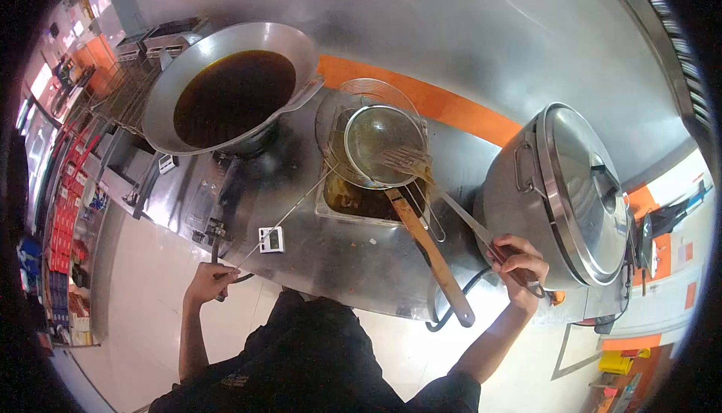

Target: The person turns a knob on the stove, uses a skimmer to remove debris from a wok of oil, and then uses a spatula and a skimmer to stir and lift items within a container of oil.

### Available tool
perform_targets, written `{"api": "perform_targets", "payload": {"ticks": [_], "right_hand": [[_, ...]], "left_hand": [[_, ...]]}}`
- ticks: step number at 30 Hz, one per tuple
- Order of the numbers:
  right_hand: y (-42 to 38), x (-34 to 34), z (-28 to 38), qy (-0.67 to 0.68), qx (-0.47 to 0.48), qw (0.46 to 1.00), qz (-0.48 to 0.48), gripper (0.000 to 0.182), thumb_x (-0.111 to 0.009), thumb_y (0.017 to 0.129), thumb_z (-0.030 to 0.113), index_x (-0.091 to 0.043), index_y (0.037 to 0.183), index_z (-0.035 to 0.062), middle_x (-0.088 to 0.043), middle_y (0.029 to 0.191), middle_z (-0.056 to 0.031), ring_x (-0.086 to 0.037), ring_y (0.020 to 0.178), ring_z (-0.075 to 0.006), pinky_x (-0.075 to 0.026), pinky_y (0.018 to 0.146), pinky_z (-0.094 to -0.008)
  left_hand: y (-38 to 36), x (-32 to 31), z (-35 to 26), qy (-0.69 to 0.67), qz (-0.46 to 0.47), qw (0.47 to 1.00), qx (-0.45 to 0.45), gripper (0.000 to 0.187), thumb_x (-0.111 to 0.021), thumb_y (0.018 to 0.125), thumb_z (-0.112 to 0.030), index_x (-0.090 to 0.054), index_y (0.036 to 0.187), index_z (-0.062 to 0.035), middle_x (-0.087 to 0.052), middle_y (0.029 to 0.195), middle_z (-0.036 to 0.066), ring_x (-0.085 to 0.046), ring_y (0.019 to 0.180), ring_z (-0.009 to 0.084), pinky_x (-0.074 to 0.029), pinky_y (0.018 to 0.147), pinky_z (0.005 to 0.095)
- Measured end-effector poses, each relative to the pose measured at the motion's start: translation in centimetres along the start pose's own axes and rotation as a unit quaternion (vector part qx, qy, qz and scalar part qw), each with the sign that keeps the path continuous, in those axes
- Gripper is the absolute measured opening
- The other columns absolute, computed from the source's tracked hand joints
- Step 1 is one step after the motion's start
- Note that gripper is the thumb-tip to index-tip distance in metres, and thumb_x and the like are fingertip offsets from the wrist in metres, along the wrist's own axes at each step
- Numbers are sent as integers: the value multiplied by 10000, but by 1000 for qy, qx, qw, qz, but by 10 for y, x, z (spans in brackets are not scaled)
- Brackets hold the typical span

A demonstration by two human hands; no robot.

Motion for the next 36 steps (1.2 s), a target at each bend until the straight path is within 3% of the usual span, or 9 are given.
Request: {"api": "perform_targets", "payload": {"ticks": [5, 20, 36], "right_hand": [[10, -6, -1, 10, 12, 1000, 2, 180, -736, 677, -48, -595, 776, 6, -600, 1035, -229, -656, 848, -279, -552, 765, -350], [-5, -9, 1, 18, -21, 999, -26, 161, -735, 680, -54, -601, 753, -3, -609, 1003, -221, -654, 851, -274, -572, 751, -358], [0, -15, 3, 27, -22, 999, -16, 161, -745, 672, -44, -620, 765, -5, -619, 992, -222, -655, 823, -268, -558, 714, -340]], "left_hand": [[18, -12, -29, -24, -23, 998, -52, 208, -624, 861, -144, -650, 829, 60, -537, 501, 73, -587, 430, 128, -423, 402, 273], [157, -80, -86, -109, -33, 991, -67, 198, -593, 863, -139, -654, 903, 45, -563, 562, 83, -622, 461, 180, -479, 424, 305], [142, -79, -101, -135, -19, 988, -66, 216, -572, 879, -131, -662, 879, 65, -562, 558, 80, -599, 443, 156, -494, 408, 300]]}}
Point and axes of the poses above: each hand's wrist, its own y-axis towards the middle knuckle, its own x-axis out of the back of the hand, z = x × y, the point moved 2 cm from there along y, towards the middle knuckle
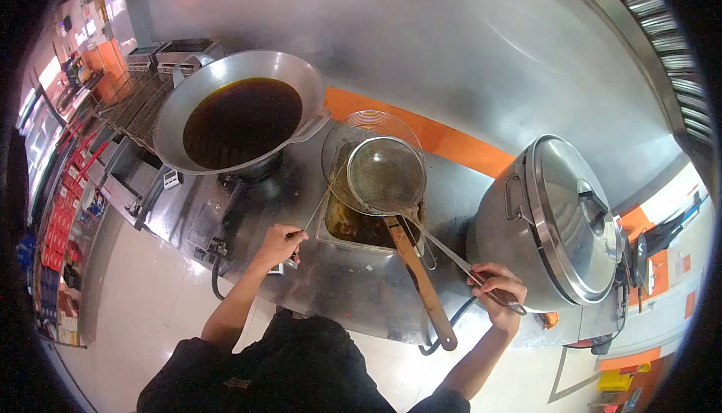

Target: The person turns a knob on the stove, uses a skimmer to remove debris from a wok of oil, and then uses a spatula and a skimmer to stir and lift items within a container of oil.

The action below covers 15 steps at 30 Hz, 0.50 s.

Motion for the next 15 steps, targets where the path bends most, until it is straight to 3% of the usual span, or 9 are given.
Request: {"api": "perform_targets", "payload": {"ticks": [7, 15], "right_hand": [[2, -6, 0, 14, -10, 1000, 7, 143, -746, 696, -19, -630, 778, -5, -613, 1017, -217, -656, 825, -252, -558, 725, -334], [3, -7, -1, 20, -19, 1000, 4, 141, -743, 699, -22, -628, 780, -11, -611, 1010, -219, -655, 829, -254, -558, 725, -333]], "left_hand": [[16, 1, 2, 2, -26, 999, -34, 211, -576, 872, -133, -668, 873, 57, -565, 553, 85, -612, 452, 170, -496, 411, 302], [22, 0, -9, 11, -1, 1000, 8, 219, -577, 892, -144, -663, 901, 57, -564, 576, 78, -610, 470, 154, -518, 416, 300]]}}
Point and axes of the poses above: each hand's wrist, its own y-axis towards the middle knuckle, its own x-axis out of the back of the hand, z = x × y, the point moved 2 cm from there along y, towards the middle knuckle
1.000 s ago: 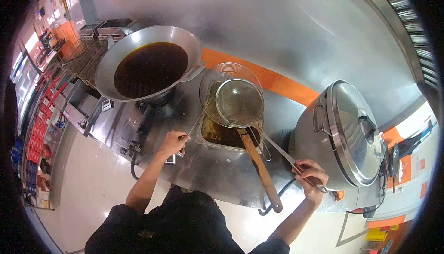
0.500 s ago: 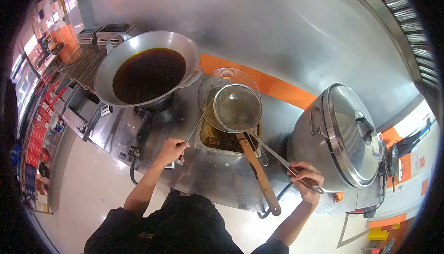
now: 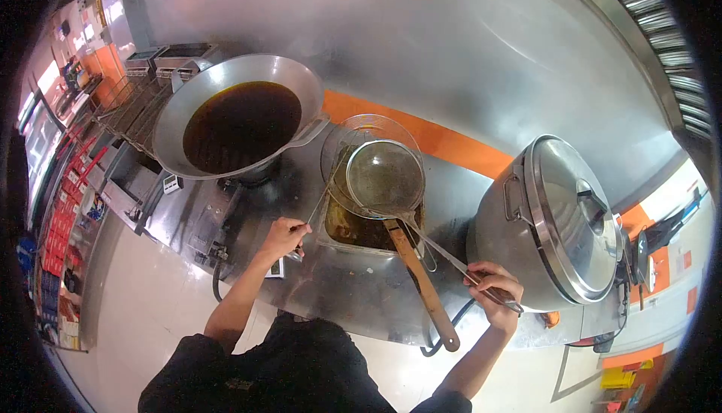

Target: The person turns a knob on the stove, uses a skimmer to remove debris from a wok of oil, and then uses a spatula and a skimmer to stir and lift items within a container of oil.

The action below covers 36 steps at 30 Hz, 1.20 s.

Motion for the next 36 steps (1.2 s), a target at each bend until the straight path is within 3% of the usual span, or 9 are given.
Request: {"api": "perform_targets", "payload": {"ticks": [13, 19, 24, 33, 36], "right_hand": [[0, -4, -6, -1, 2, 1000, -5, 152, -732, 699, -36, -619, 796, -6, -607, 1028, -215, -660, 841, -253, -561, 739, -332], [4, -7, -7, -12, 9, 1000, 0, 148, -733, 704, -28, -626, 802, -3, -611, 1023, -210, -661, 833, -246, -564, 723, -328], [6, -11, -7, -21, 9, 1000, 7, 146, -738, 711, -17, -634, 812, -3, -612, 1023, -209, -661, 834, -240, -566, 728, -332], [1, -6, -7, -25, 7, 1000, 4, 141, -729, 721, -21, -635, 824, -6, -609, 1033, -209, -660, 838, -238, -561, 731, -325], [0, -7, -5, -18, 1, 1000, 1, 146, -721, 714, -41, -634, 826, -8, -608, 1033, -212, -659, 844, -240, -559, 741, -324]], "left_hand": [[-17, 2, 14, 1, -9, 999, -32, 211, -595, 873, -142, -657, 900, 58, -561, 560, 78, -613, 460, 160, -499, 429, 296], [-39, 8, 8, -55, 28, 998, 26, 175, -578, 875, -88, -649, 897, 71, -559, 591, 67, -607, 486, 153, -502, 412, 295], [-30, 12, 12, -78, -1, 997, -8, 191, -600, 860, -101, -645, 890, 82, -565, 570, 81, -602, 459, 161, -489, 403, 305], [-28, 12, 12, -6, 2, 999, -48, 179, -577, 875, -93, -649, 906, 68, -555, 592, 62, -594, 484, 135, -500, 408, 294], [-36, 9, 8, -25, 9, 999, -24, 179, -573, 877, -91, -649, 906, 69, -557, 591, 64, -599, 473, 146, -497, 406, 296]]}}
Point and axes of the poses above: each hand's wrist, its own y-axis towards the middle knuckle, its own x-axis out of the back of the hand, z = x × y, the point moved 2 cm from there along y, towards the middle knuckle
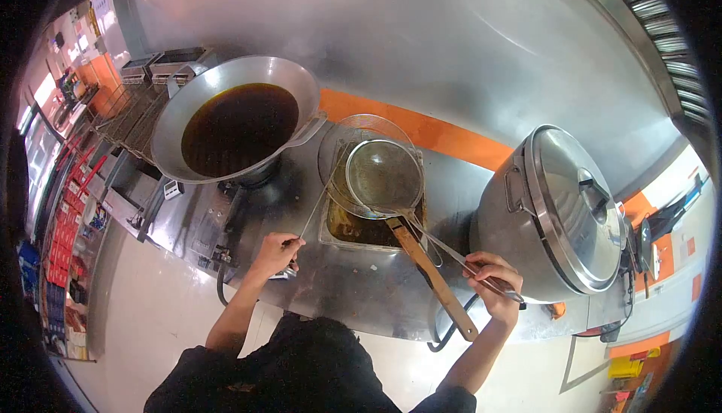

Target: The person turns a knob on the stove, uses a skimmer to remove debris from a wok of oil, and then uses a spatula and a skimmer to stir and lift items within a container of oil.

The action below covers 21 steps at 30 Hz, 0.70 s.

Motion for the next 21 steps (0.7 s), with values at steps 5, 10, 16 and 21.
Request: {"api": "perform_targets", "payload": {"ticks": [5, 10, 16, 21], "right_hand": [[0, -2, -1, 11, -1, 1000, -8, 151, -711, 709, -60, -633, 830, -16, -607, 1036, -213, -658, 844, -239, -560, 749, -329], [4, -2, -1, 12, -3, 1000, 4, 149, -707, 711, -63, -631, 830, -17, -607, 1034, -215, -659, 837, -239, -562, 743, -331], [5, -4, -1, 10, 3, 1000, 12, 145, -713, 716, -51, -625, 825, -16, -610, 1027, -214, -661, 828, -233, -563, 736, -325], [4, -3, -2, 3, -5, 1000, 15, 145, -719, 714, -45, -624, 820, -16, -613, 1026, -211, -662, 837, -237, -562, 748, -325]], "left_hand": [[5, 1, 9, 6, -2, 1000, 11, 199, -593, 870, -119, -652, 916, 66, -571, 570, 84, -618, 477, 157, -491, 402, 299], [20, 2, 9, 2, 1, 999, 32, 209, -587, 877, -129, -650, 919, 65, -573, 576, 82, -619, 480, 161, -505, 415, 302], [25, -3, 4, 7, 34, 999, 14, 176, -570, 885, -108, -656, 902, 45, -553, 580, 55, -605, 459, 158, -474, 406, 282], [23, -6, 20, -26, 13, 1000, 8, 210, -583, 884, -147, -652, 926, 47, -584, 574, 81, -627, 464, 179, -489, 422, 290]]}}
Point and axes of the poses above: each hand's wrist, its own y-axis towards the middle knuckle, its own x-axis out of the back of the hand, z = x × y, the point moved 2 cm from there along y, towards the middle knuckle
